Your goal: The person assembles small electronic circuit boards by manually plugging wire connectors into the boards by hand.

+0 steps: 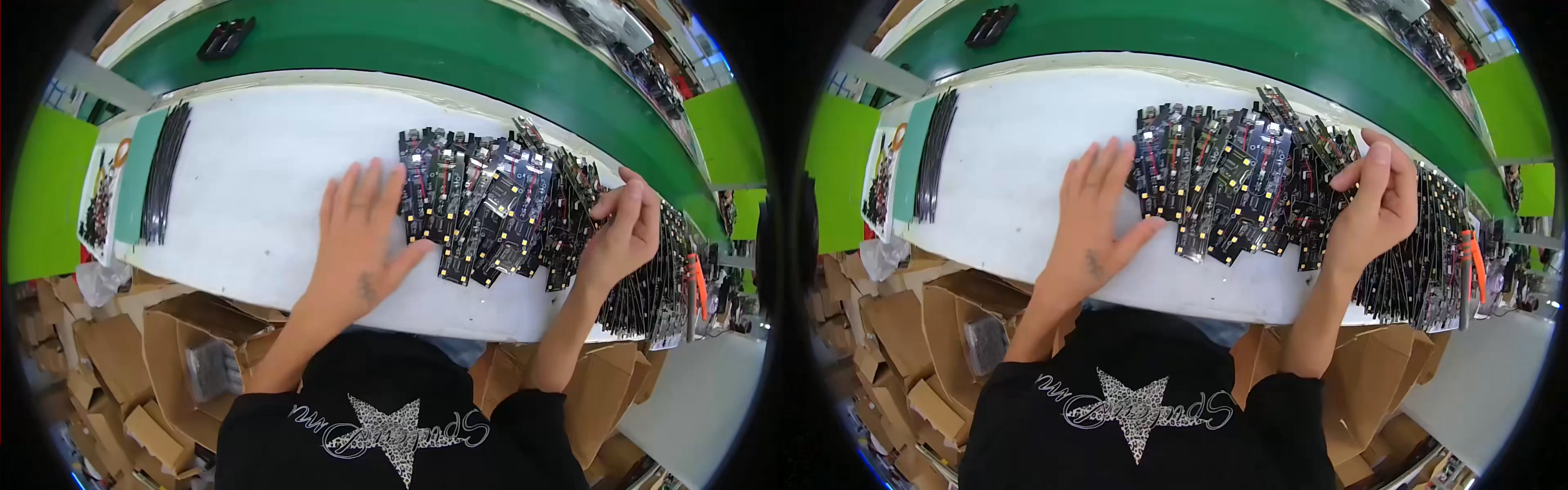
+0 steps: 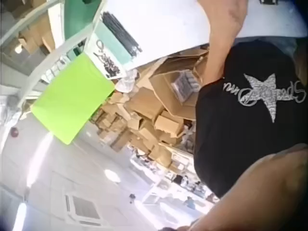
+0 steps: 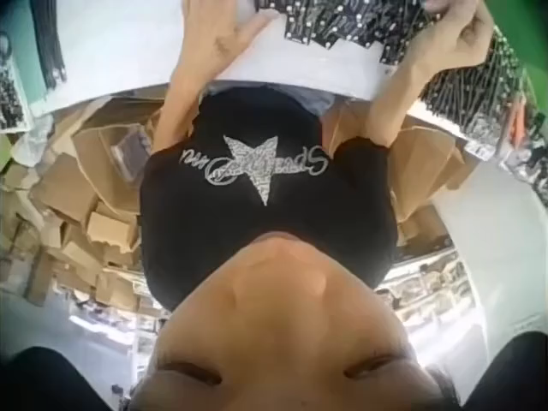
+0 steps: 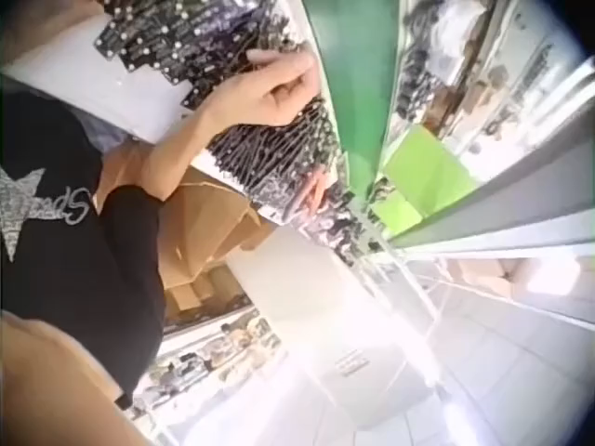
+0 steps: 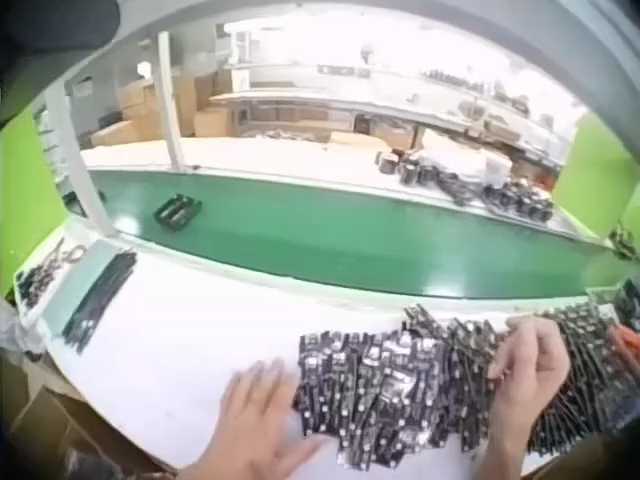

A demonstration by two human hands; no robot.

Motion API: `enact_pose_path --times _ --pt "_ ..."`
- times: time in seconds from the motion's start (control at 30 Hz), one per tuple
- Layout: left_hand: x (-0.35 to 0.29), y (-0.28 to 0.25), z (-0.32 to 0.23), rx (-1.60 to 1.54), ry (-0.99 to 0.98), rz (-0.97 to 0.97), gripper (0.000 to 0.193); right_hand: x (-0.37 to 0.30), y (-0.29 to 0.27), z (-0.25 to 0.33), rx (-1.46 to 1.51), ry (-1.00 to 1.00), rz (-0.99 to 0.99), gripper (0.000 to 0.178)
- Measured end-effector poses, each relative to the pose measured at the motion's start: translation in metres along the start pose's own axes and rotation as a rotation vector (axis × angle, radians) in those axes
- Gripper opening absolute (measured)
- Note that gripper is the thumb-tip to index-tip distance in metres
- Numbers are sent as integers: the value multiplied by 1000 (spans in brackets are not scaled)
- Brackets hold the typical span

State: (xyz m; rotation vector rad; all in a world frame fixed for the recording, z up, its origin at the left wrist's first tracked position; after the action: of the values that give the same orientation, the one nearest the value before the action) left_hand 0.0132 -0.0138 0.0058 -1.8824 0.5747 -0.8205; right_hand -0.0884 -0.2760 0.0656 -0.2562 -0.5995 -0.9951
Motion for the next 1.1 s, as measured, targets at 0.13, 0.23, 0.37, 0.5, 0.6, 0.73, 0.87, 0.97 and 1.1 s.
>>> enact_pose_path --times 0.13,0.23,0.37,0.5,0.6,0.73,0.87,0.97,1.1 --pt "25 23 -20 3 44 1 70 4 -2 6 38 3 -20 19" --pt "24 15 -9 -50 37 35 65 -1 7 6 148 74 30 12" --pt "22 4 -13 -234 0 37 82 -1 17 6 169 10 104 9" --pt "24 12 -19 -118 68 71 120 -11 19 1 39 -175 133 7" --pt "22 12 -20 -92 99 86 128 -34 9 7 -177 -259 272 25" --pt "19 8 -24 -45 162 105 136 -85 -11 22 -496 -3 423 75" --pt "21 7 -31 61 172 133 134 -112 -24 14 -645 168 499 104" --pt "24 13 -35 10 189 82 130 -111 -22 11 -676 154 492 104" --pt "37 16 -39 2 170 58 126 -98 -16 -1 -697 62 423 105"
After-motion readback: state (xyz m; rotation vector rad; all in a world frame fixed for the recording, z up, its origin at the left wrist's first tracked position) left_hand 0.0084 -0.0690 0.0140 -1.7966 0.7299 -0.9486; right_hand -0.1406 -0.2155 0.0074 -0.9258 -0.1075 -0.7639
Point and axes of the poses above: each hand's wrist, its own x-axis towards the middle knuckle, its own y-axis out of the palm, z = x × y, the point moved 2 cm from there along x, towards the middle knuckle, and after that the axes turned 12 degrees about x, right-handed, at the moved point
